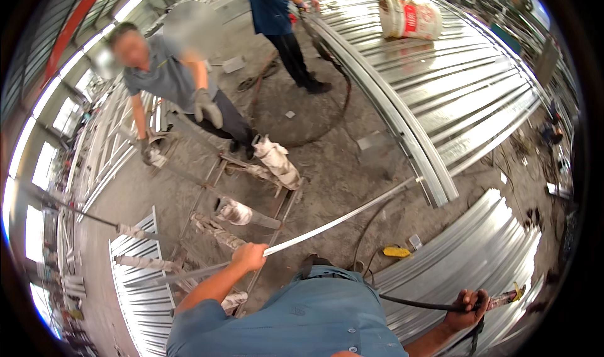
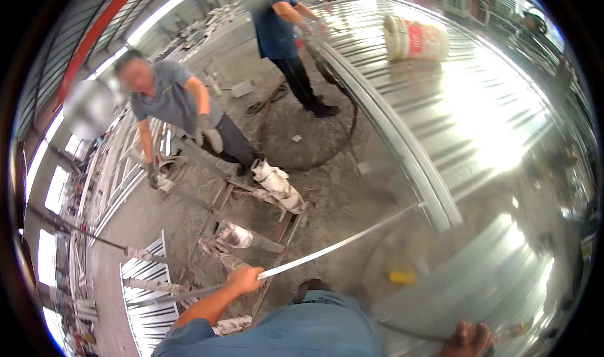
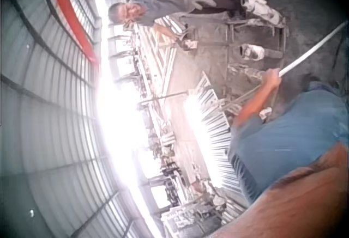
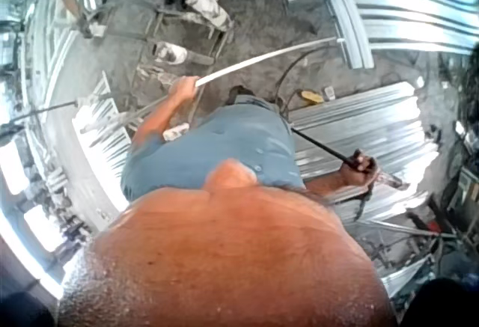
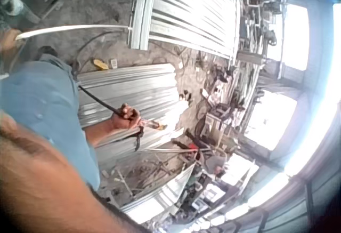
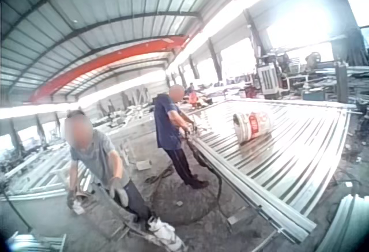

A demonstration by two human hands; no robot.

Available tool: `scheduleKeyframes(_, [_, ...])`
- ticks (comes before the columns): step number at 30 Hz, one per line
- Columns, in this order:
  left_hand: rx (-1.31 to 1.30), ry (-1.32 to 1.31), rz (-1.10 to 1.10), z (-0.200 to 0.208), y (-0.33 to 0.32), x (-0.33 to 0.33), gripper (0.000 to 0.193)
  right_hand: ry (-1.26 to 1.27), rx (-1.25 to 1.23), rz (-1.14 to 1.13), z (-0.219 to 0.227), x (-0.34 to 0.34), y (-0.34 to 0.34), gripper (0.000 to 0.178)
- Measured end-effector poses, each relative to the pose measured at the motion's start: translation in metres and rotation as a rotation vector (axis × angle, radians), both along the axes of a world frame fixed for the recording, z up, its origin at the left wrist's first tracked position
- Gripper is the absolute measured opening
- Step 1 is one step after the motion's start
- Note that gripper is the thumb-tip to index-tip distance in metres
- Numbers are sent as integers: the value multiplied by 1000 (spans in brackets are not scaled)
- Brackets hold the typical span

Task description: The person welds metal frame components using a handheld welding torch, creating bright sparks as they join metal pieces. They move along the frame, welding different sections while other workers are visible in the background.

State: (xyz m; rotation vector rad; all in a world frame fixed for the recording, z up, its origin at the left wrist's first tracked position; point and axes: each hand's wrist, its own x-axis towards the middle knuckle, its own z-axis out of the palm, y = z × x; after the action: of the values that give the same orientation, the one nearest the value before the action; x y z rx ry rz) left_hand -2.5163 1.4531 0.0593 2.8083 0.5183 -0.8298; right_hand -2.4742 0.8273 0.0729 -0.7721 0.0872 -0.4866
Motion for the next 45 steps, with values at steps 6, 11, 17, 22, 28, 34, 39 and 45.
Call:
scheduleKeyframes(6, [403, -193, -197, 84, 74, 30, 18, 51, -27, 69, 6, 37, 24, 32])
scheduleKeyframes(11, [610, -189, -266, 167, 121, 78, 18, 17, -38, 63, -1, 43, 39, 28])
scheduleKeyframes(17, [797, -169, -380, 223, 187, 111, 14, 26, -14, 59, 8, 36, 64, 30])
scheduleKeyframes(22, [885, -134, -568, 226, 206, 148, 6, -57, -171, -60, -13, 18, 46, 28])
scheduleKeyframes(28, [912, -578, -374, 235, 286, 122, 11, -176, 82, 87, 5, 13, 26, 38])
scheduleKeyframes(34, [80, -829, -523, 196, 6, 152, 54, -434, 98, -56, 77, 18, 14, 44])
scheduleKeyframes(39, [-823, -488, -1023, 17, -259, 175, 99, -697, 206, -103, 163, 32, -18, 28])
scheduleKeyframes(45, [-1039, -69, -835, -109, -472, 180, 69, -929, 235, -242, 274, -35, -59, 11])
